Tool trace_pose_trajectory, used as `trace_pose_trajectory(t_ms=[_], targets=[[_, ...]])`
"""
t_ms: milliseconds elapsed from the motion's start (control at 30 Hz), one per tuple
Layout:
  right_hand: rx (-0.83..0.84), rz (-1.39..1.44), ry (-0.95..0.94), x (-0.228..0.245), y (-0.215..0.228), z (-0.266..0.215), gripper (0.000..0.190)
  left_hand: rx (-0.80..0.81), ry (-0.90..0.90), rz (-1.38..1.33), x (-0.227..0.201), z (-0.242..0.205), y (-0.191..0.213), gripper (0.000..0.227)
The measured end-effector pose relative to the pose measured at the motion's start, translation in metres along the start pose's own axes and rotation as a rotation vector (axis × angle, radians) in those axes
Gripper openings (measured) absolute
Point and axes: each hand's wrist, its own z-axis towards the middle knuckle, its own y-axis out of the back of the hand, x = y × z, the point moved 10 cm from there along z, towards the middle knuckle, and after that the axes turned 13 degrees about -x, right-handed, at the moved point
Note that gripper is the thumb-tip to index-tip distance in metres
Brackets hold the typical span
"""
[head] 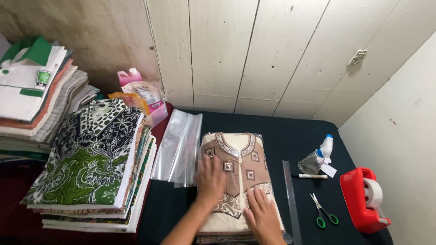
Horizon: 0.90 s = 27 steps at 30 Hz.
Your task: Measure, fold, and package clothes in plastic bags, labeling them with a marker.
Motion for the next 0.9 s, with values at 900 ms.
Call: trace_pose_trajectory(t_ms=[900], targets=[[-0.143,0.032,0.274,0.046,-0.047,0.197,0.054,-0.072,-0.734,-0.298,-0.109,-0.15,0.05,0.04]])
